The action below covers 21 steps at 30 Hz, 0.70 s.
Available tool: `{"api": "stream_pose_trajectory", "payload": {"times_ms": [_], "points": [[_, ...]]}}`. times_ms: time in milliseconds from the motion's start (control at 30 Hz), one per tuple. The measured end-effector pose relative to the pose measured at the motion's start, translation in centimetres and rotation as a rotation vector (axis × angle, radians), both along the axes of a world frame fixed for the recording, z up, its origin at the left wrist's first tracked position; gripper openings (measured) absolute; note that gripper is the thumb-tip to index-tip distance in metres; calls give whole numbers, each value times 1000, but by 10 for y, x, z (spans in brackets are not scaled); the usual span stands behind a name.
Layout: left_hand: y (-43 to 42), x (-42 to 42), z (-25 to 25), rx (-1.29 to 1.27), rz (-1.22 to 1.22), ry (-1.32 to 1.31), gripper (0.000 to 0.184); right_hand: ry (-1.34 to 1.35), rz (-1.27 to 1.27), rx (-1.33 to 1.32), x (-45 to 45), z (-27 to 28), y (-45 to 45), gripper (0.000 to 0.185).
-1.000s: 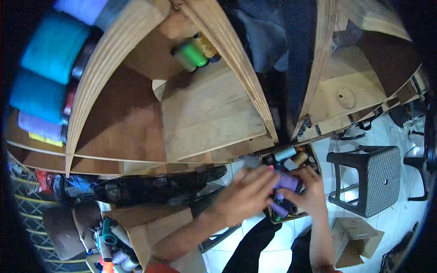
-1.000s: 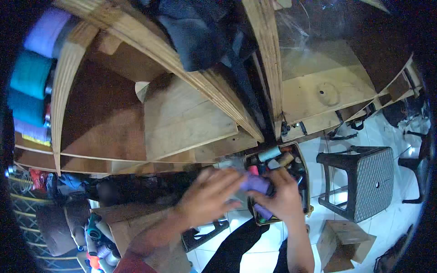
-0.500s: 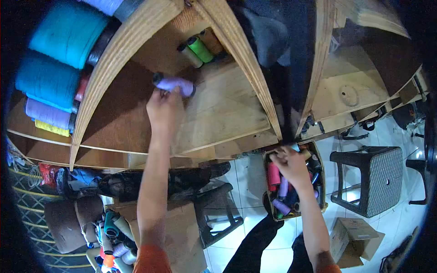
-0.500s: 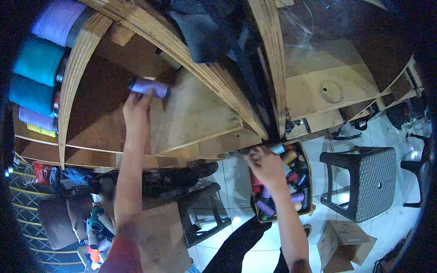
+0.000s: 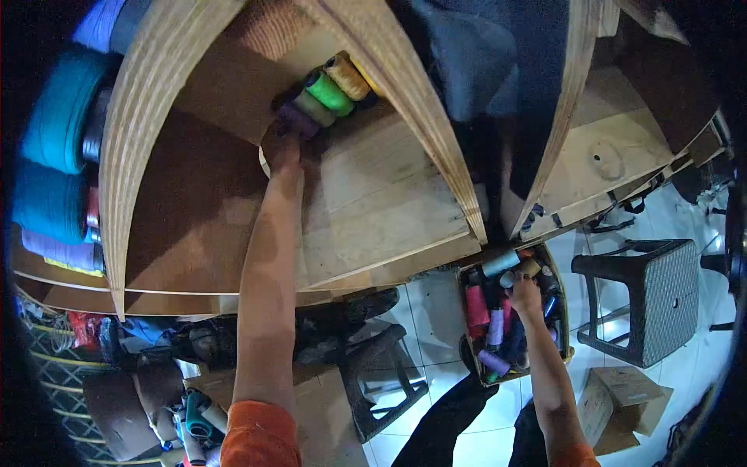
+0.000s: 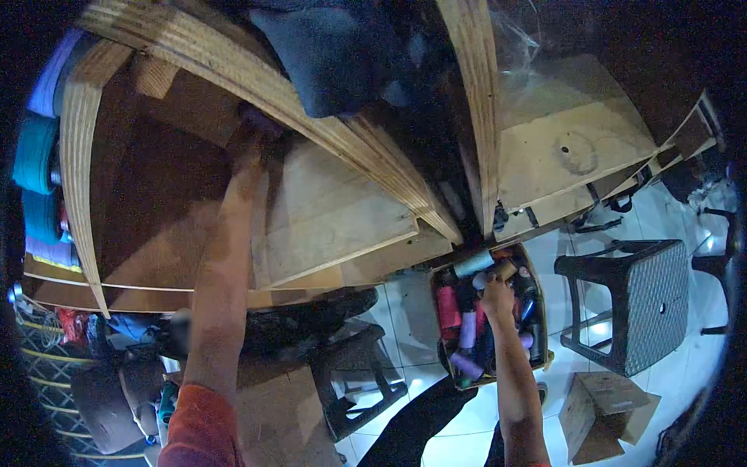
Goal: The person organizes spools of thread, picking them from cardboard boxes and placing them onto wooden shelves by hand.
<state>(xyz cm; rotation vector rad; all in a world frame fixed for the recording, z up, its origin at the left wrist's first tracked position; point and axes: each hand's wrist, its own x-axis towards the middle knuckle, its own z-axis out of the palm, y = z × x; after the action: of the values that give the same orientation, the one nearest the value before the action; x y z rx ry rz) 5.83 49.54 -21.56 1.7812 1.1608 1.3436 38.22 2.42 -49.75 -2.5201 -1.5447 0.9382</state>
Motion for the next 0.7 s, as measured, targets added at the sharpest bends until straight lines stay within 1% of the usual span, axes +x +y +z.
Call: {"api": "stream_pose_trajectory", "payload": {"times_ms": [67,100,167,200,233,267,333,367,400,467,500,567,600,633,667,700], "points": [[-12,2,-3,95,132,89,41,48,-90,73,3,7,-2,59],[-28,11,2,89,171,108,41,72,-136,110,4,10,-3,59],[-57,29,10,77,249,139,41,232,-219,318,7,25,-5,58],[-52,27,7,113,347,379,40,312,-261,421,8,38,-7,58],[-42,21,3,147,442,619,39,514,-375,427,5,66,-9,45],[-35,18,-1,183,531,856,38,801,-512,438,4,84,-8,45],[-42,13,-14,193,311,535,34,1373,-796,451,1,113,-14,43],[-49,11,-18,200,211,375,32,1617,-828,430,0,134,-16,44],[-59,10,-19,185,240,285,30,1696,-838,443,-3,148,-18,49],[-94,19,-12,164,308,114,27,1832,-768,488,-13,193,-8,48],[-140,40,16,186,265,183,25,1880,-739,549,-22,211,-3,48],[-219,65,40,1,130,23,23,1964,-690,687,-38,246,10,47],[-267,77,61,-190,69,97,22,1978,-752,681,-45,260,13,51],[-312,87,75,-380,3,163,21,1952,-683,710,-49,279,19,52],[-347,92,73,-364,-99,88,18,1905,-606,688,-50,296,23,52],[-375,98,89,-257,-106,499,20,2005,-642,634,-51,311,26,50]]}}
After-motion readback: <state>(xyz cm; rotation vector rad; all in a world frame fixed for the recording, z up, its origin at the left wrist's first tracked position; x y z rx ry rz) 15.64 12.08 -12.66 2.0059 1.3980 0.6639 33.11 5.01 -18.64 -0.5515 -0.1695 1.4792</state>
